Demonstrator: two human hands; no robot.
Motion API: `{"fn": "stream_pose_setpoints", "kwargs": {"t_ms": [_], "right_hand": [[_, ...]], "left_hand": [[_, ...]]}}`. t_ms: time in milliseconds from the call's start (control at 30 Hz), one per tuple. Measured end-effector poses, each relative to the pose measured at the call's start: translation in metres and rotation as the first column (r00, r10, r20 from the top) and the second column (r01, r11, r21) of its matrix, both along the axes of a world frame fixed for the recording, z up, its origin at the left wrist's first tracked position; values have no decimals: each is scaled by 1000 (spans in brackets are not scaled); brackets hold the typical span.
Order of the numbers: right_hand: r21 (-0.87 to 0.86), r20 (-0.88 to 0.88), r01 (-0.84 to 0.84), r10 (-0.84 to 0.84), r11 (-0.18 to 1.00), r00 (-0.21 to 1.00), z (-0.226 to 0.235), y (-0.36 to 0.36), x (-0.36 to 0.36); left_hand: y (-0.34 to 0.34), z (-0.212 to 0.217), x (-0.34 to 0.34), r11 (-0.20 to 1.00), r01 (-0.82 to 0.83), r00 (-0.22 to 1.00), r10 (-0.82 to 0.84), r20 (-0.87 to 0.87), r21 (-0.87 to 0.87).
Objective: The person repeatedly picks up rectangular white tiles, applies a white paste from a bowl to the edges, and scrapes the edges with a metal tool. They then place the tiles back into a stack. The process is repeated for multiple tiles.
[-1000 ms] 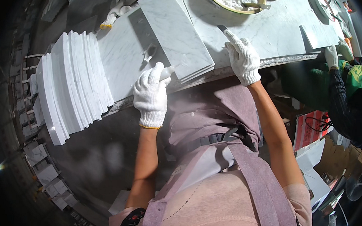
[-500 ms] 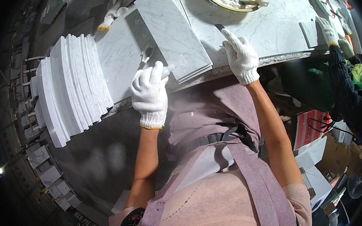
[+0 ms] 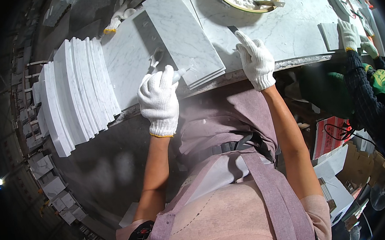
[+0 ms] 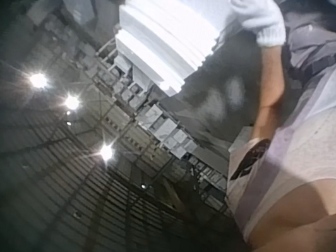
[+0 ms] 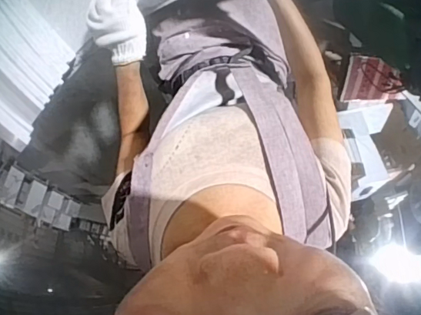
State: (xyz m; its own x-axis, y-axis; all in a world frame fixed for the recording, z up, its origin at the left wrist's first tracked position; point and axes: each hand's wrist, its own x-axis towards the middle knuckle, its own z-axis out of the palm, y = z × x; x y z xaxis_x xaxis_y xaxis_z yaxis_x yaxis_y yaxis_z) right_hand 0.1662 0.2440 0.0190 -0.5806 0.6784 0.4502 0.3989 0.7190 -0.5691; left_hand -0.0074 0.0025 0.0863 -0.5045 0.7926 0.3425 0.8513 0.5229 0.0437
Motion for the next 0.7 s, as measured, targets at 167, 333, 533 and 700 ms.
{"fn": "stream_pose_setpoints", "kwargs": {"t_ms": [167, 333, 533, 700], "right_hand": [[-4, -13, -4, 4, 1000, 1000, 1, 0, 0], [-22, -12, 0, -1, 1000, 1000, 3, -1, 0], [-8, 18, 4, -3, 1000, 1000, 3, 0, 0], [-7, 6, 6, -6, 1000, 1000, 1, -1, 0]], "left_hand": [[1, 1, 1, 1000, 10, 999, -10, -38, 14], [2, 2, 1, 1000, 9, 999, -8, -42, 8], [3, 3, 2, 1000, 15, 998, -14, -55, 12], [3, 7, 2, 1000, 17, 999, -16, -35, 25]]}}
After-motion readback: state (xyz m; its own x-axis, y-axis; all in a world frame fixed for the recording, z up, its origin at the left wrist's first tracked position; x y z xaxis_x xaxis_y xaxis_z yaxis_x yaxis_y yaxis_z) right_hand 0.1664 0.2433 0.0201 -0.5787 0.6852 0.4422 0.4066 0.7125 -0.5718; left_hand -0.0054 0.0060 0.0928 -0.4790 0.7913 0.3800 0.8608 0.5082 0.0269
